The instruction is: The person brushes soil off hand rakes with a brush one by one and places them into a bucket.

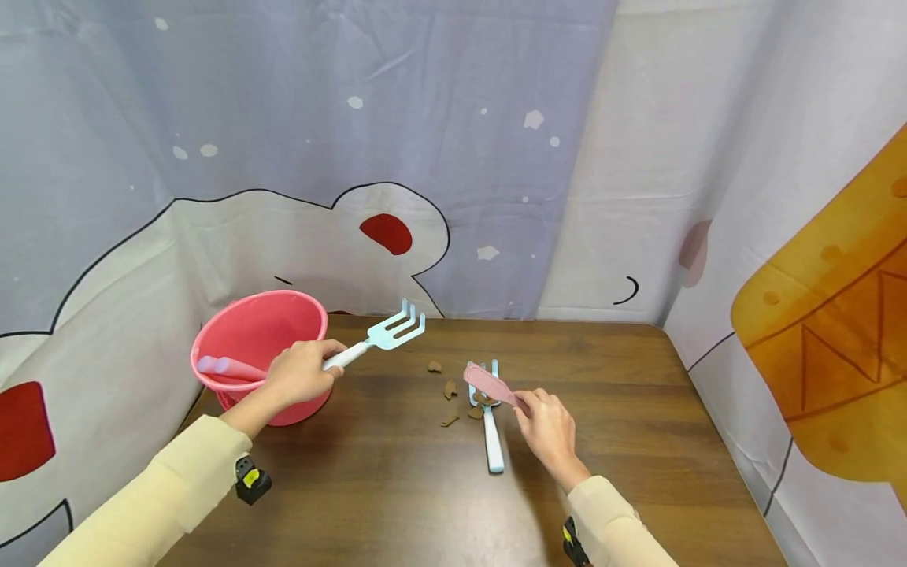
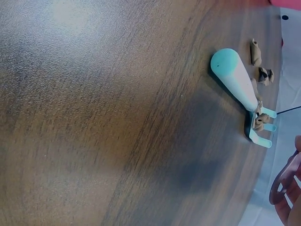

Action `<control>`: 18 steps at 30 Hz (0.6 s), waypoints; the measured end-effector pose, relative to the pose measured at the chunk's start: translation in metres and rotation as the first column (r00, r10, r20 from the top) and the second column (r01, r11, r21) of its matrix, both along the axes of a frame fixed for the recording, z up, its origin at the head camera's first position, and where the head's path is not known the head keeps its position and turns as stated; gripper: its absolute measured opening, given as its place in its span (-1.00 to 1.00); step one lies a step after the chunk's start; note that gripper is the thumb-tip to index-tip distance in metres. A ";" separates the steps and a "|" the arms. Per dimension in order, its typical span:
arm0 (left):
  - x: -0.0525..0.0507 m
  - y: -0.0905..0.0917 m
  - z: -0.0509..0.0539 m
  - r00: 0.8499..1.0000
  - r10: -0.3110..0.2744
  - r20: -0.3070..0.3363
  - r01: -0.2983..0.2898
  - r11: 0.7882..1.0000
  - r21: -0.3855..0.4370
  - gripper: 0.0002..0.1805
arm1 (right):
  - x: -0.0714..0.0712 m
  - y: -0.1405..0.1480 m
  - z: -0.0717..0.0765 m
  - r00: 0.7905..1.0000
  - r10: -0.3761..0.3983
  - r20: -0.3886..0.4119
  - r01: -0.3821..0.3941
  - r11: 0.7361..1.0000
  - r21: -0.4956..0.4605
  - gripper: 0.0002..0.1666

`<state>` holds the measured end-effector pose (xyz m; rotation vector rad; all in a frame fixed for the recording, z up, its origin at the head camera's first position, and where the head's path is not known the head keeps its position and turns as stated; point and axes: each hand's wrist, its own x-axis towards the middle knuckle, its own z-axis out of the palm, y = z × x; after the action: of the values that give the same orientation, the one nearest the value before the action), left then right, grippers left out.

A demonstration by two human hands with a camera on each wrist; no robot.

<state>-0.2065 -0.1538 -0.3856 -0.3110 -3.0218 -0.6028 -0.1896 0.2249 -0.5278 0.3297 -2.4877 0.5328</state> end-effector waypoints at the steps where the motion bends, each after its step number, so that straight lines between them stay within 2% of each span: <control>1: -0.001 -0.002 0.003 1.000 0.004 -0.005 -0.004 1.000 -0.013 -0.68 | 0.000 0.000 0.000 1.000 0.000 0.002 0.000 1.000 -0.001 -0.71; 13: -0.007 -0.035 0.039 0.998 0.057 -0.030 -0.060 0.992 -0.108 -0.63 | 0.000 0.001 -0.001 1.000 0.001 -0.015 -0.001 1.000 0.004 -0.70; 18: -0.010 -0.052 0.050 0.996 0.088 -0.005 -0.088 0.989 -0.118 -0.60 | -0.001 0.000 -0.001 1.000 -0.003 -0.005 0.003 1.000 0.008 -0.71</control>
<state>-0.2168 -0.2063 -0.3359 -0.1809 -3.0580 -0.4187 -0.1902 0.2254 -0.5293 0.3301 -2.4860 0.5204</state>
